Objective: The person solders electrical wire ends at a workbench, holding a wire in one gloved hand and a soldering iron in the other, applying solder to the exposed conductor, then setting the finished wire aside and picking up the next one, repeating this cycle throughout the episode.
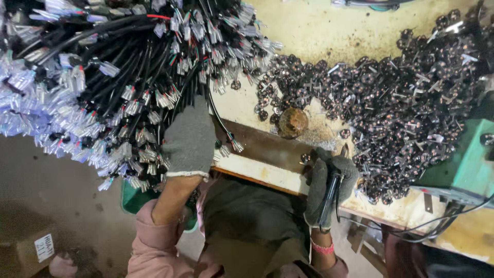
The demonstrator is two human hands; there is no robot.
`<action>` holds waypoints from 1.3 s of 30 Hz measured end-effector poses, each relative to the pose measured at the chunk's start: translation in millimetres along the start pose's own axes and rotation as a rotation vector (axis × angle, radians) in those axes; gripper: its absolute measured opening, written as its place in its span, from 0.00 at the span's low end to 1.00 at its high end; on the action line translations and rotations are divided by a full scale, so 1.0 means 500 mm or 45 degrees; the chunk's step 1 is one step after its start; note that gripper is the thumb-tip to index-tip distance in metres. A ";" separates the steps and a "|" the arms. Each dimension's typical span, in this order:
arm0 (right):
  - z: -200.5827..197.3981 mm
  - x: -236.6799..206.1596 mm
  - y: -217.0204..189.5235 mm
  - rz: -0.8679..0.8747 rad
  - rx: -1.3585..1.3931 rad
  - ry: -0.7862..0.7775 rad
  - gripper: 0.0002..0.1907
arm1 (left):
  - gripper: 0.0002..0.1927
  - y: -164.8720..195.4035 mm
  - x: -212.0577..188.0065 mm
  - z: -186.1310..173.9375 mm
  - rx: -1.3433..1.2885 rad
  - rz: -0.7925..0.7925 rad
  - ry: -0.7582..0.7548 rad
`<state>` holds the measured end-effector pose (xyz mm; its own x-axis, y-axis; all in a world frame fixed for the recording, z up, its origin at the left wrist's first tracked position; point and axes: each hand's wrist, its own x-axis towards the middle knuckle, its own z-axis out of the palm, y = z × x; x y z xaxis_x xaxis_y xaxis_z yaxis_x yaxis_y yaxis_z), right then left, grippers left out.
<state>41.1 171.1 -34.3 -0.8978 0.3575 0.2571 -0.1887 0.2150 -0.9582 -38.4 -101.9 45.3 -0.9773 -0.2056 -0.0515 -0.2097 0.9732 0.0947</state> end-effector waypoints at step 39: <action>-0.092 -0.115 -0.027 0.140 -0.967 -0.285 0.12 | 0.15 0.052 -0.204 0.083 -1.628 0.608 -0.854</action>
<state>113.6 189.6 -30.5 -0.9693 0.2393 0.0573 0.1562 0.7783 -0.6081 57.3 -51.5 11.8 -0.8387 0.5197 -0.1627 -0.1167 0.1204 0.9858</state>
